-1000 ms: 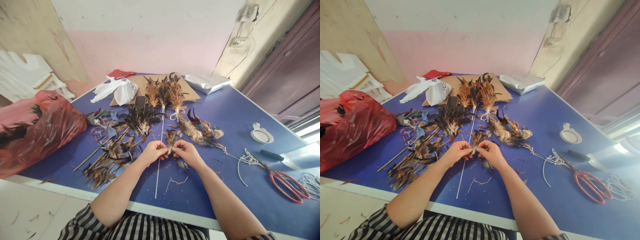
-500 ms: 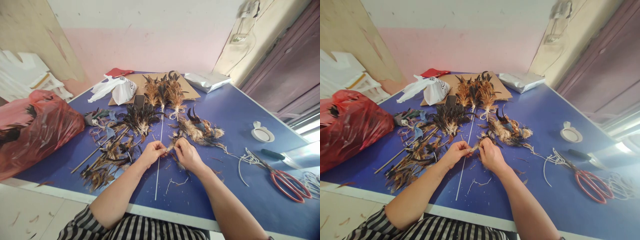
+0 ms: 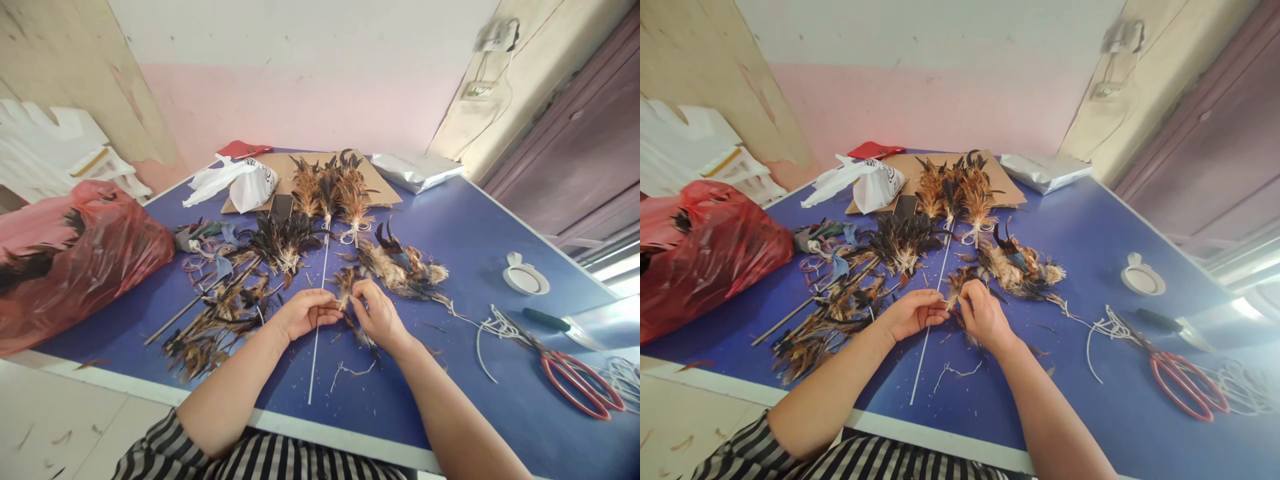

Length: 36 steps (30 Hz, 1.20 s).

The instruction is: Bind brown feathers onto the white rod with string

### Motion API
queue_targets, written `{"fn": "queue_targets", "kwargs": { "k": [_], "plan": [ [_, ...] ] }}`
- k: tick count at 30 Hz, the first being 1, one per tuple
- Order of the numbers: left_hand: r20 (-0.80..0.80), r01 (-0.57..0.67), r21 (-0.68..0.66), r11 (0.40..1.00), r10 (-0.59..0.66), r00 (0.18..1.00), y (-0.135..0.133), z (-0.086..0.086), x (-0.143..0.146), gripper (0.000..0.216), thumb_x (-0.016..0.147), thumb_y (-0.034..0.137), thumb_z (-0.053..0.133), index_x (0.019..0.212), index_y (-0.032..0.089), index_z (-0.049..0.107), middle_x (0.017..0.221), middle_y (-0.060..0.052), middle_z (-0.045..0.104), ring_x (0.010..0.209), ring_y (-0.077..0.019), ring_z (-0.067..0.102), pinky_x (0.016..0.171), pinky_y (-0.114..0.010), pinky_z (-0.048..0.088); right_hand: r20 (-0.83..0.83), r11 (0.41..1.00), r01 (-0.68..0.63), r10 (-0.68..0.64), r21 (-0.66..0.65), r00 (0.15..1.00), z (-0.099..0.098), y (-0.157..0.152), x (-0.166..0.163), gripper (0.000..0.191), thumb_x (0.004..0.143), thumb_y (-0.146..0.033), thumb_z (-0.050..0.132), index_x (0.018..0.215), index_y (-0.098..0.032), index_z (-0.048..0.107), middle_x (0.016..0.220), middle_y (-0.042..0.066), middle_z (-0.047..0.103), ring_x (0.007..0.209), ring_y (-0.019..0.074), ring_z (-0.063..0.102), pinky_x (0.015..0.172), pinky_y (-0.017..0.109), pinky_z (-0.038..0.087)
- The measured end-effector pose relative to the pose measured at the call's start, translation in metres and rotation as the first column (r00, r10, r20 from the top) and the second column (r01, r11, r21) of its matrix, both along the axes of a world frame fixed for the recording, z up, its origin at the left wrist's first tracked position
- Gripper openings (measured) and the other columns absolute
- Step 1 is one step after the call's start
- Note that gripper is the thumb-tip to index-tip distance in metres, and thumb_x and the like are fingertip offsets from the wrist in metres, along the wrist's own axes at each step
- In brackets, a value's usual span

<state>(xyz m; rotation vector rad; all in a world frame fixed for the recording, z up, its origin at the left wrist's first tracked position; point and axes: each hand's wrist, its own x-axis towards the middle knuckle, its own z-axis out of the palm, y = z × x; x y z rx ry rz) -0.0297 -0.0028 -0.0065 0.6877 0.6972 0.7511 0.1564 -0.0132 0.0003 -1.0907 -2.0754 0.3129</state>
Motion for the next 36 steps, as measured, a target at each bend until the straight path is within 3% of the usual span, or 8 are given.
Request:
{"fn": "queue_targets", "kwargs": {
  "k": [7,11,15,20,23,30,33,36],
  "plan": [
    [-0.125,-0.078,0.079,0.994,0.087,0.988,-0.006,0.005,0.005,0.032,0.057,0.023,0.074,0.075,0.014,0.05,0.063,-0.001,0.062,0.057,-0.0103,0.06,0.054,-0.019,0.048,0.037,0.996,-0.085,0.083,0.039,0.996,0.002,-0.007,-0.007,0.009,0.082,-0.017,0.039,0.082,-0.02,0.046,0.087,0.007,0.053,0.085,0.0167,0.053,0.075,0.029,0.044],
    [-0.201,-0.207,0.272,0.94,0.266,0.943,-0.003,0.006,0.006,0.034,0.055,0.024,0.074,0.073,0.016,0.047,0.059,0.002,0.059,0.054,-0.01,0.057,0.051,-0.02,0.045,-0.022,0.996,-0.028,0.03,0.082,0.999,0.002,-0.008,-0.008,0.01,0.081,-0.02,0.043,0.09,-0.021,0.049,0.093,0.008,0.055,0.094,0.019,0.052,0.081,0.033,0.044],
    [-0.293,-0.381,0.583,0.717,0.623,0.725,0.011,0.009,-0.011,0.027,0.058,0.026,0.069,0.072,0.016,0.048,0.055,0.005,0.054,0.05,-0.008,0.051,0.051,-0.019,0.041,-0.078,0.996,0.065,-0.06,0.059,0.995,-0.001,-0.003,-0.003,0.016,0.08,-0.023,0.045,0.096,-0.021,0.05,0.099,0.009,0.054,0.091,0.0199,0.053,0.082,0.036,0.044],
    [-0.276,-0.421,0.78,0.463,0.859,0.431,0.036,0.004,-0.048,0.018,0.062,0.024,0.062,0.075,0.017,0.053,0.066,0.001,0.059,0.059,-0.0097,0.054,0.061,-0.022,0.043,-0.104,0.99,0.143,-0.141,0.017,0.985,-0.009,0.006,0.004,0.02,0.079,-0.023,0.047,0.099,-0.021,0.051,0.1,0.008,0.053,0.078,0.0168,0.055,0.075,0.033,0.047],
    [-0.318,-0.41,0.803,0.432,0.893,0.318,0.049,-0.005,-0.069,0.014,0.063,0.024,0.06,0.074,0.016,0.055,0.068,-0.001,0.061,0.063,-0.0118,0.056,0.063,-0.023,0.043,-0.106,0.982,0.19,-0.189,0.004,0.976,-0.01,0.009,0.008,0.02,0.079,-0.024,0.047,0.098,-0.02,0.052,0.1,0.008,0.054,0.076,0.0163,0.056,0.072,0.032,0.047],
    [-0.476,-0.267,0.836,0.479,0.876,0.078,0.059,-0.019,-0.094,0.018,0.064,0.025,0.058,0.078,0.016,0.063,0.078,-0.004,0.063,0.065,-0.0149,0.056,0.074,-0.031,0.043,-0.13,0.925,0.38,-0.378,-0.009,0.917,-0.006,0.02,0.033,0.021,0.077,-0.029,0.047,0.091,-0.017,0.057,0.091,0.009,0.058,0.067,0.0163,0.056,0.066,0.031,0.045],
    [-0.391,-0.281,0.883,0.376,0.92,0.001,0.054,-0.011,-0.09,0.023,0.065,0.024,0.058,0.086,0.016,0.062,0.095,-0.007,0.058,0.069,-0.0141,0.056,0.077,-0.031,0.043,-0.107,0.87,0.483,-0.492,-0.101,0.864,-0.003,0.025,0.05,0.024,0.075,-0.032,0.046,0.087,-0.016,0.061,0.079,0.007,0.062,0.06,0.0158,0.055,0.062,0.029,0.044],
    [-0.25,-0.253,0.937,0.242,0.968,0.003,0.041,0.008,-0.075,0.027,0.067,0.021,0.058,0.094,0.018,0.06,0.113,-0.009,0.048,0.093,-0.0178,0.053,0.083,-0.031,0.041,0.004,0.813,0.544,-0.556,-0.207,0.831,0.004,0.027,0.066,0.024,0.072,-0.033,0.048,0.08,-0.017,0.064,0.062,0.003,0.061,0.054,0.0156,0.053,0.056,0.027,0.04]
  ]
}}
